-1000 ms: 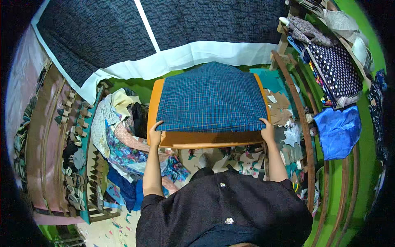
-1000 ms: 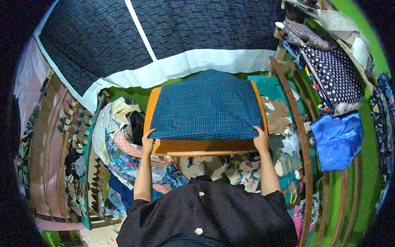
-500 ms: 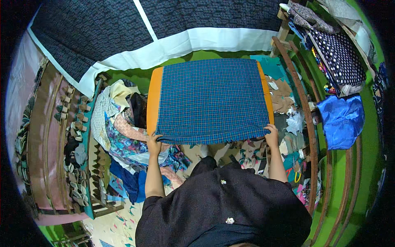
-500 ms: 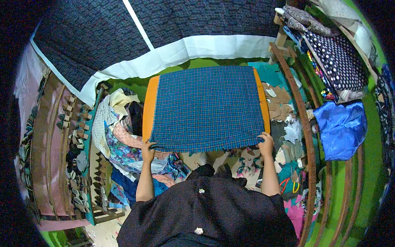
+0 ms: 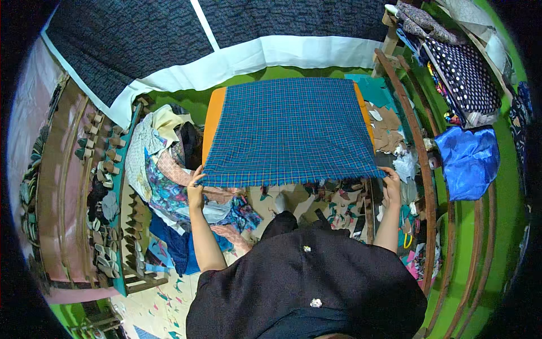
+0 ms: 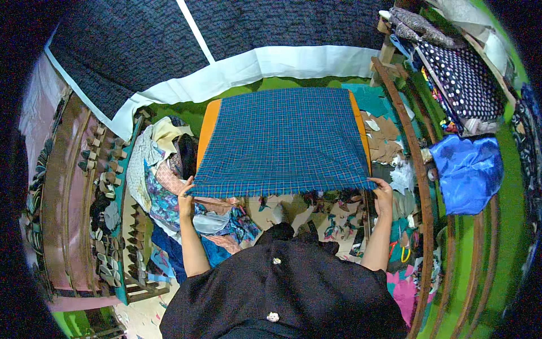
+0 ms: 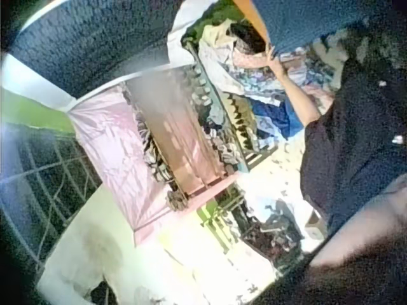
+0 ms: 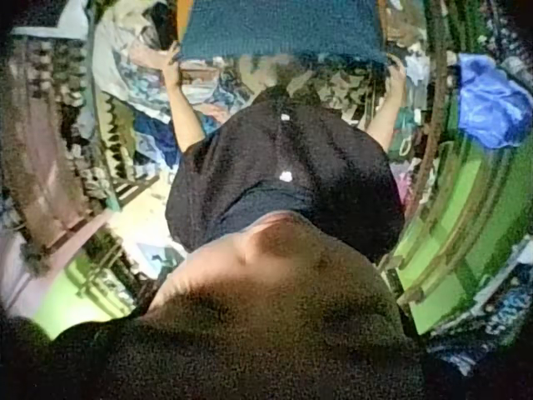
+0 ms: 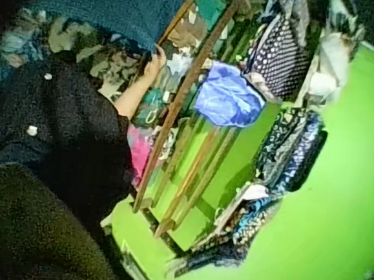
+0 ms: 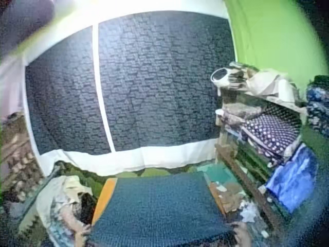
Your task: Folding various pieces of fabric on a table and stacking them on a shelf.
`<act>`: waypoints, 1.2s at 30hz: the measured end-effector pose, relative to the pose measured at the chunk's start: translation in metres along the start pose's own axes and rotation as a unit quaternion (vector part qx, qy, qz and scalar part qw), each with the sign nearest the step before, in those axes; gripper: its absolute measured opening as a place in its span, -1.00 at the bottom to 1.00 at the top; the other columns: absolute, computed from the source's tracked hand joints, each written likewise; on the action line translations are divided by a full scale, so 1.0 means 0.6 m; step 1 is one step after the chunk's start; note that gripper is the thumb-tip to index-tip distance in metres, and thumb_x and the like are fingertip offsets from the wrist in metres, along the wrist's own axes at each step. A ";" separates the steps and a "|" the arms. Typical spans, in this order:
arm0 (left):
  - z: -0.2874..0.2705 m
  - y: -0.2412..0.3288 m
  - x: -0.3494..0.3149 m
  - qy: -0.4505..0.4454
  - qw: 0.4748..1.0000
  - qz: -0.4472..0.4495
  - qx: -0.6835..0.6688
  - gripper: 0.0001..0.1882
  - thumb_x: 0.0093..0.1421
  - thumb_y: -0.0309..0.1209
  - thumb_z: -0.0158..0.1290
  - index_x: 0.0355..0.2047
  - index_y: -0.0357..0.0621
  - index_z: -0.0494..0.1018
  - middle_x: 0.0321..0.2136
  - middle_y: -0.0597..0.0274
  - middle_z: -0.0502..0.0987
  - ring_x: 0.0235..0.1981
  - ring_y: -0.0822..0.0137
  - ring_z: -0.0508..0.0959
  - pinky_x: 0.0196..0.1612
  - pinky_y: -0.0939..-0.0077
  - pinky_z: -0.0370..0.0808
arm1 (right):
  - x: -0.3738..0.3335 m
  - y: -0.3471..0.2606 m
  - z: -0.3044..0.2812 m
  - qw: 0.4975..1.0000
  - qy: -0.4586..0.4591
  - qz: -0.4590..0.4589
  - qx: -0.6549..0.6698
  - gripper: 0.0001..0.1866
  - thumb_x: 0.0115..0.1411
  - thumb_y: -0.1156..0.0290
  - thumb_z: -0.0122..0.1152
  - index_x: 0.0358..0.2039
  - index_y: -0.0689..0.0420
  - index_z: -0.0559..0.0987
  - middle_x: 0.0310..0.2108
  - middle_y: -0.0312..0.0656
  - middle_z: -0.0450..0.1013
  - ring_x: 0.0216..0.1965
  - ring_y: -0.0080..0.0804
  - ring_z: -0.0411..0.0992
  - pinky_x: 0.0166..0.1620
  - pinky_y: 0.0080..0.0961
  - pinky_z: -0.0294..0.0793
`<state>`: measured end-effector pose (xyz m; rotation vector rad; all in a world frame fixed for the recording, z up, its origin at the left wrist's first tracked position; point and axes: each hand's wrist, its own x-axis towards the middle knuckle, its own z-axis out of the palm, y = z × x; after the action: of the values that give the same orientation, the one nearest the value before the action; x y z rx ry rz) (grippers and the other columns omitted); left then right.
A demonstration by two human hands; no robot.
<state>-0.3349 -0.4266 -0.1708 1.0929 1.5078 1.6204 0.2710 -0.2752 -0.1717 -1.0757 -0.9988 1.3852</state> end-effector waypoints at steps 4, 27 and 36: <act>0.006 0.005 -0.012 0.015 0.986 0.019 -0.164 -0.70 -0.10 -0.60 -0.07 -0.28 -0.36 0.40 0.11 -0.01 0.14 0.11 0.18 0.21 0.09 0.38 0.22 | -0.012 -0.030 -0.005 0.998 -0.022 -0.029 0.042 -0.69 -0.08 0.69 -0.07 -0.25 0.36 0.46 -0.17 -0.01 0.40 -0.15 -0.35 0.38 -0.04 -0.50 0.31; -0.088 0.171 -0.098 0.086 0.985 0.065 -0.138 -0.70 -0.05 -0.32 0.19 -0.40 -0.26 0.41 -0.56 0.37 0.40 -0.56 0.55 0.37 -0.48 0.74 0.29 | -0.084 -0.191 0.009 0.991 -0.064 -0.116 -0.016 -0.78 -0.08 0.39 0.31 -0.52 0.27 0.48 -0.54 -0.25 0.40 -0.50 -0.47 0.37 -0.04 -0.22 0.34; -0.071 0.173 -0.028 0.117 0.984 0.054 -0.125 -0.75 0.00 -0.39 0.14 -0.33 -0.25 0.42 -0.47 0.26 0.46 -0.42 0.49 0.45 -0.32 0.65 0.38 | -0.034 -0.193 0.026 0.990 0.026 -0.135 -0.029 -0.80 -0.08 0.43 0.30 -0.45 0.19 0.49 -0.45 -0.30 0.39 -0.41 -0.58 0.31 -0.30 -0.66 0.24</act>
<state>-0.3582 -0.4724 -0.0696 0.8824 1.3589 2.0101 0.2840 -0.2861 -0.0544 -0.9743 -1.1071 1.1101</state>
